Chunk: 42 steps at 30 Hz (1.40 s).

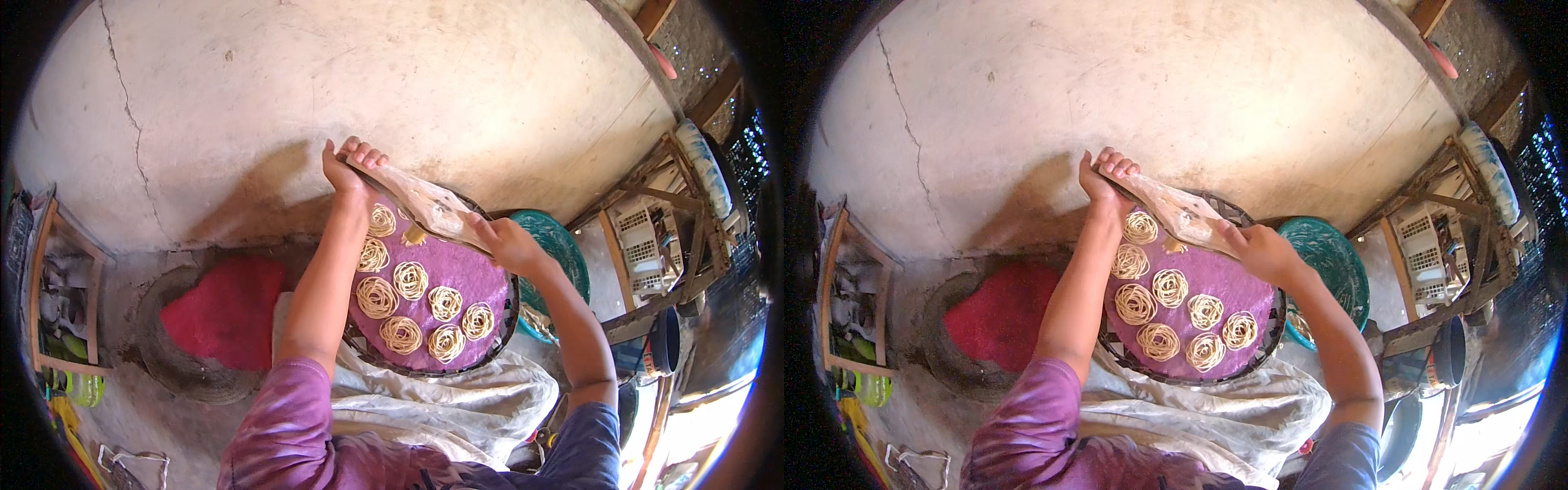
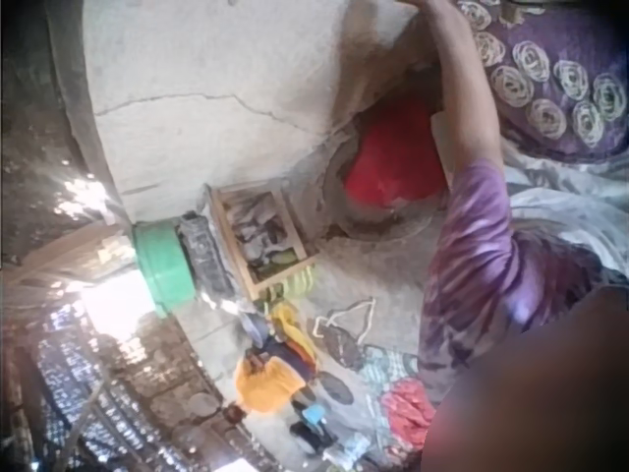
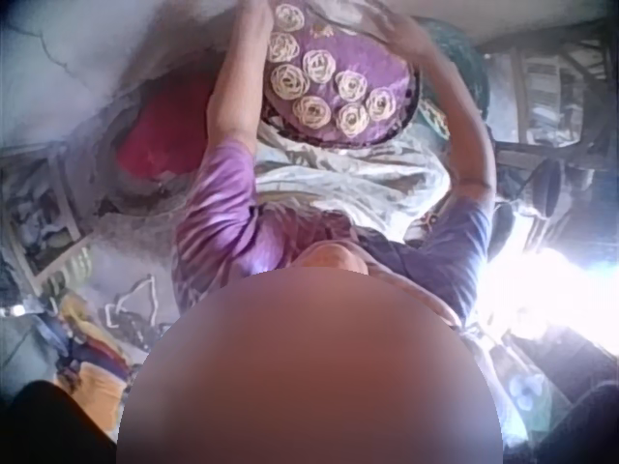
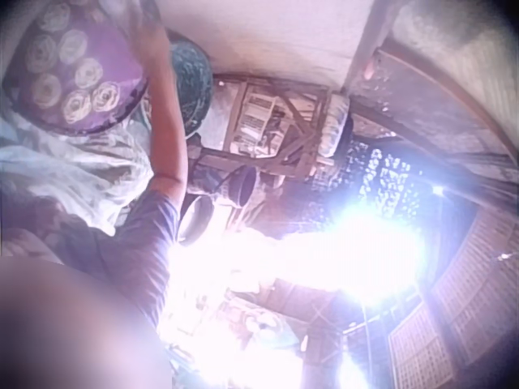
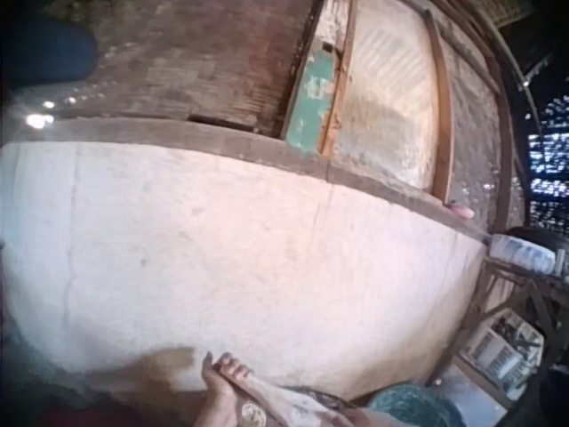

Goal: The person uses a handheld extruder to press dough into spiral noodle shapes onto a pink cloth laid over a woven tray. They repeatedly scoop dough from a green basin, fill the extruder, and pipe the noodles in circular patterns. The person switches to a second tray mid-task and continues piping until the clip ends.

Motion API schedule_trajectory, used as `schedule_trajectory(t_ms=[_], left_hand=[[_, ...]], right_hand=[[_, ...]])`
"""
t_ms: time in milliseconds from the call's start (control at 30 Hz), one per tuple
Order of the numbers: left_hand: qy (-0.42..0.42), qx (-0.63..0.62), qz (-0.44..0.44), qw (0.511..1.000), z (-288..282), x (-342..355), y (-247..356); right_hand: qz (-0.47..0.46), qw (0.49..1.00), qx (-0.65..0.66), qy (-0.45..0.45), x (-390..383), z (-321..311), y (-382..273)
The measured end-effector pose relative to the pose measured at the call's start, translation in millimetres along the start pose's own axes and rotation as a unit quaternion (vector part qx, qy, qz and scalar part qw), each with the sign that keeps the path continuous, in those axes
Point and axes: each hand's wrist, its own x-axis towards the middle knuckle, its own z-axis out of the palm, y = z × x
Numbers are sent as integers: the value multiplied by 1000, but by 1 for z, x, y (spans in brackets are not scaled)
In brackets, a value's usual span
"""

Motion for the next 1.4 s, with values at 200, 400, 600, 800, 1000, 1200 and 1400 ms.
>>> schedule_trajectory(t_ms=[200,400,600,800,1000,1200,1400], left_hand=[[48,-1,-6,999,21,-2,-7],[53,1,-35,998,11,-4,1],[18,-36,-44,998,-10,4,-38],[-2,-76,-48,996,-14,8,-27],[-28,-151,-55,987,-27,11,-21],[-24,-201,-26,979,-22,11,-7],[-104,-196,-18,975,19,-1,25]], right_hand=[[-10,994,-57,91,0,-9,-5],[26,999,-11,32,-8,-3,-2],[-5,993,-92,79,4,-3,31],[-53,799,574,-171,32,9,60],[-98,661,688,-283,70,77,50],[-55,712,629,-308,81,77,51],[-267,960,28,73,76,95,26]])
